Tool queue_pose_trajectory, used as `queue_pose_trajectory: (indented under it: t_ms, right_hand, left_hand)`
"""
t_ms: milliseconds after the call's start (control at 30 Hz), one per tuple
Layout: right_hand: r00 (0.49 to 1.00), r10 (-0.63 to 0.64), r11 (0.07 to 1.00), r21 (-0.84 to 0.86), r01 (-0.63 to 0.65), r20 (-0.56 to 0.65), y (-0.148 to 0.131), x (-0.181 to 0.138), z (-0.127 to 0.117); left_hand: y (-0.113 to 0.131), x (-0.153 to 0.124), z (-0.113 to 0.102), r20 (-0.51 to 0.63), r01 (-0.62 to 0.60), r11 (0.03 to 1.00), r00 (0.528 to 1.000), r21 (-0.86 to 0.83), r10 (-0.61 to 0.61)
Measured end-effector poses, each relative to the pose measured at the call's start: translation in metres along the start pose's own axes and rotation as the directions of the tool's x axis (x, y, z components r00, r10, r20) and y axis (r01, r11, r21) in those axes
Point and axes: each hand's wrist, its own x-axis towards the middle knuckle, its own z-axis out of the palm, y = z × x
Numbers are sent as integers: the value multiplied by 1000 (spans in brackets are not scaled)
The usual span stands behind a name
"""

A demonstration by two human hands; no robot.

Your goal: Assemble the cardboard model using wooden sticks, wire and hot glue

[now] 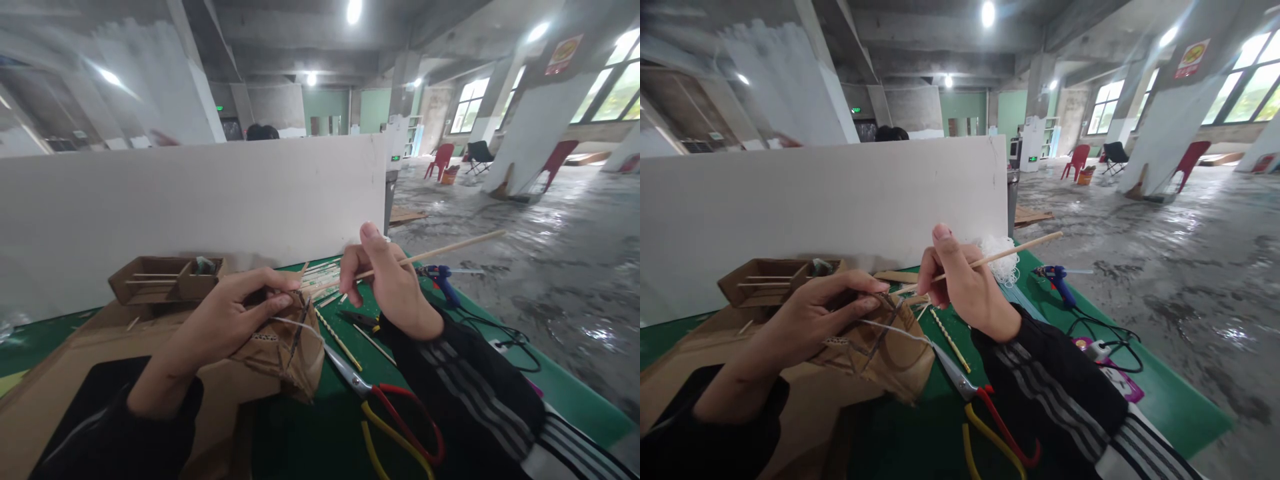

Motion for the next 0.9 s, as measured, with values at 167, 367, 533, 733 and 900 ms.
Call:
queue_pose_trajectory:
  t_ms: [167,367,533,733,900]
  right_hand:
    - [1000,3,1000,3,-3,2,0,1,0]
    - [1000,-2,1000,16,2,-4,2,2,-1]
    - [1000,5,999,32,-6,14,4,2,-2]
    - [999,0,1000,19,-1,35,6,2,0]
    - [999,-20,1000,4,20,33,7,1,-1]
  left_hand:
    - [-1,0,-1,-3,-3,999,1000,32,3]
    - [1,0,0,-6,6,1000,1000,18,-6]
    - [-3,-1,0,1,2,1000,1000,-1,-2]
    - [-3,-1,-1,-4,-4,1000,1000,0,4]
    - [-1,0,-1,-7,7,1000,1000,-2,-7]
